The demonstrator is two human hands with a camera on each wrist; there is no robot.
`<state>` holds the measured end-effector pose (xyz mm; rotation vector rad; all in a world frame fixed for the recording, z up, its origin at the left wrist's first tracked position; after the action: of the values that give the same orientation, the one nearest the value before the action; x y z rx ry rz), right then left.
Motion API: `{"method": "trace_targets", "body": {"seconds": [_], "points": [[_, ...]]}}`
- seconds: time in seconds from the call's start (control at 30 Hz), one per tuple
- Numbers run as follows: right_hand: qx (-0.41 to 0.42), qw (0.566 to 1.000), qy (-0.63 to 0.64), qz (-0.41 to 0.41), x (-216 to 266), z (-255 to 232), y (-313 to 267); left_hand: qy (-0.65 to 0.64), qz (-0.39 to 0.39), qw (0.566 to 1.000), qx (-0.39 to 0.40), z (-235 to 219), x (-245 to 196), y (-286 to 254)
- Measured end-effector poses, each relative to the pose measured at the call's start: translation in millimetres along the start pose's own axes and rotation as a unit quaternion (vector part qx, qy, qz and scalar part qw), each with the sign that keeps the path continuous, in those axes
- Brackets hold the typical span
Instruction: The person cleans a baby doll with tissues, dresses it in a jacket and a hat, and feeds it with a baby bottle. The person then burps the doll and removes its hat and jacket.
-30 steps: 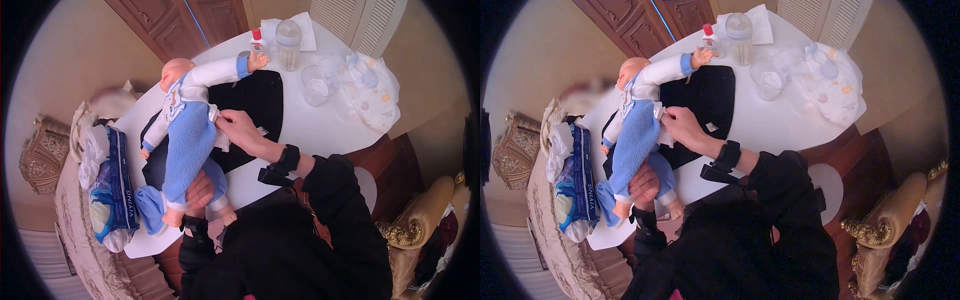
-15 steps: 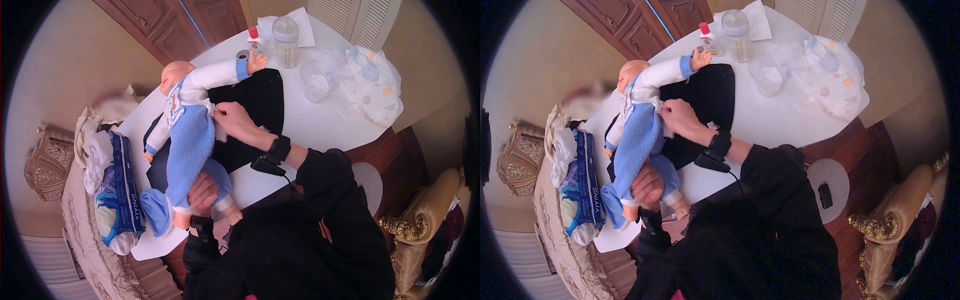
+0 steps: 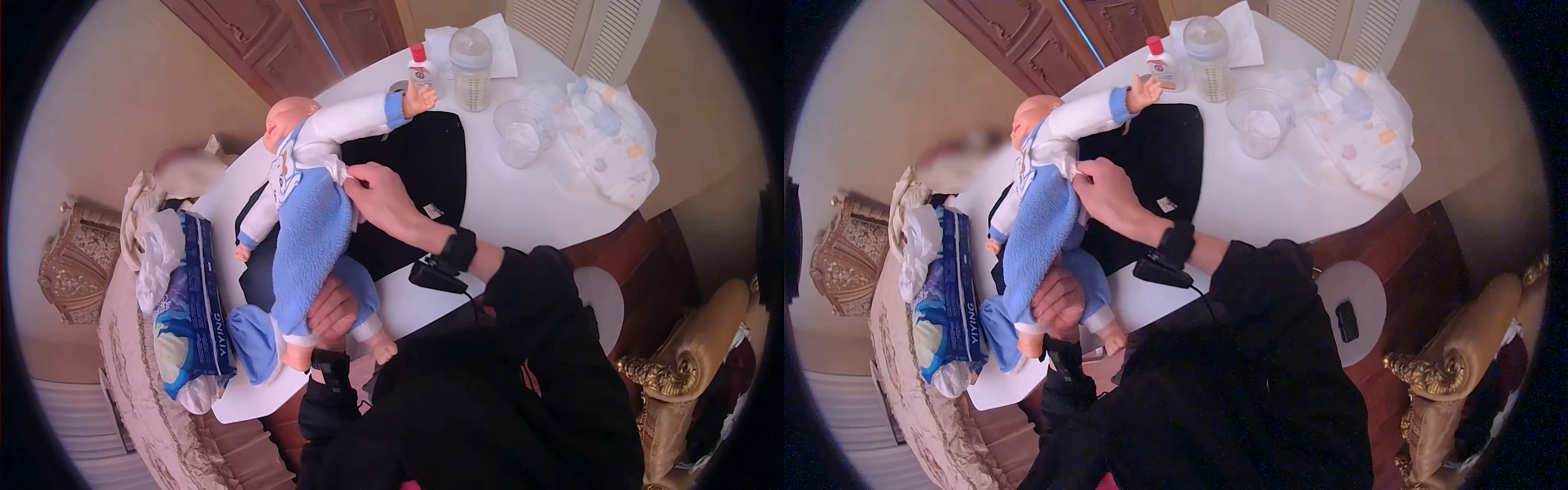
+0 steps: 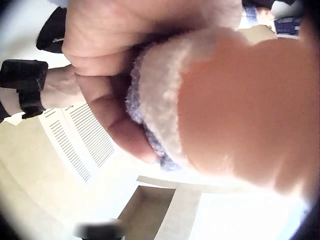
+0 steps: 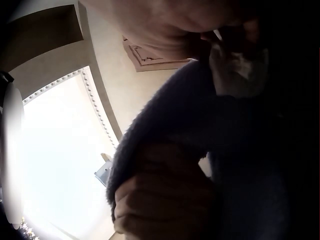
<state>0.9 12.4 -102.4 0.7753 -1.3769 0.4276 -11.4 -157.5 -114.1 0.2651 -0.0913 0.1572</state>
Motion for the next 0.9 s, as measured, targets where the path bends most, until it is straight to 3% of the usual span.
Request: {"method": "trace_targets", "body": {"seconds": [0.03,0.1,0.17,0.23,0.37,0.4,0.43,0.47,0.5,0.53,0.57,0.6,0.63,0.7,0.73,0.77,0.83,0.87,0.9], "points": [[-0.023,0.999,0.018,-0.044,7,0,-9,-0.001,0.000,1.000,-0.008,0,0,0],[-0.010,0.999,0.035,-0.031,23,-1,-24,0.010,-0.004,1.000,-0.018,2,0,0],[0.052,0.993,0.044,-0.098,47,4,-43,0.020,-0.010,0.999,-0.030,2,1,1],[0.088,0.974,0.056,-0.202,76,11,-64,0.021,-0.019,1.000,0.001,3,6,2],[0.089,0.954,-0.012,-0.286,93,14,-74,0.031,-0.058,0.996,0.068,4,9,-4],[0.099,0.969,-0.002,-0.228,84,12,-70,0.111,-0.054,0.992,-0.025,-4,3,-11],[0.104,0.968,-0.002,-0.230,77,12,-67,0.188,-0.047,0.974,-0.119,-12,-6,-18],[0.066,0.977,0.005,-0.202,68,8,-61,0.233,-0.081,0.962,-0.115,-18,-12,-20],[0.027,0.984,0.012,-0.174,61,4,-57,0.294,-0.045,0.937,-0.182,-25,-24,-28],[0.037,0.992,0.072,-0.096,55,4,-54,0.358,-0.042,0.902,-0.238,-8,-13,-22],[0.039,0.992,0.071,-0.097,58,2,-54,0.419,-0.038,0.859,-0.293,10,-2,-16],[0.036,0.993,0.087,-0.067,59,-1,-54,0.411,-0.082,0.874,-0.244,0,-4,-19],[0.031,0.993,0.104,-0.038,58,-4,-53,0.412,-0.080,0.874,-0.245,4,-2,-16],[0.020,0.992,0.117,-0.037,48,-6,-54,0.550,-0.192,0.742,-0.332,16,5,-12],[0.000,0.990,0.139,-0.036,42,-8,-53,0.599,-0.223,0.699,-0.321,33,11,-3],[-0.019,0.986,0.161,-0.036,38,-10,-53,0.601,-0.224,0.697,-0.320,42,7,2],[-0.033,0.982,0.184,-0.010,30,-11,-53,0.820,-0.324,0.361,-0.304,55,-18,6],[-0.045,0.977,0.206,0.017,25,-12,-53,0.873,-0.224,0.316,-0.297,68,-26,15],[-0.047,0.977,0.207,0.018,22,-13,-53,0.935,-0.144,0.201,-0.254,84,-29,28]]}}
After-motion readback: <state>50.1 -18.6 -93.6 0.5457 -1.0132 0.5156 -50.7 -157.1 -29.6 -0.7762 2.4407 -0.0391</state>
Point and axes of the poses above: each hand's wrist, its own y-axis towards the middle knuckle, its own z-axis out of the palm, x = y × z, the point moved 5 cm from there along y, towards the middle knuckle, and after that the axes turned 12 degrees about y, right-handed, at the moved point
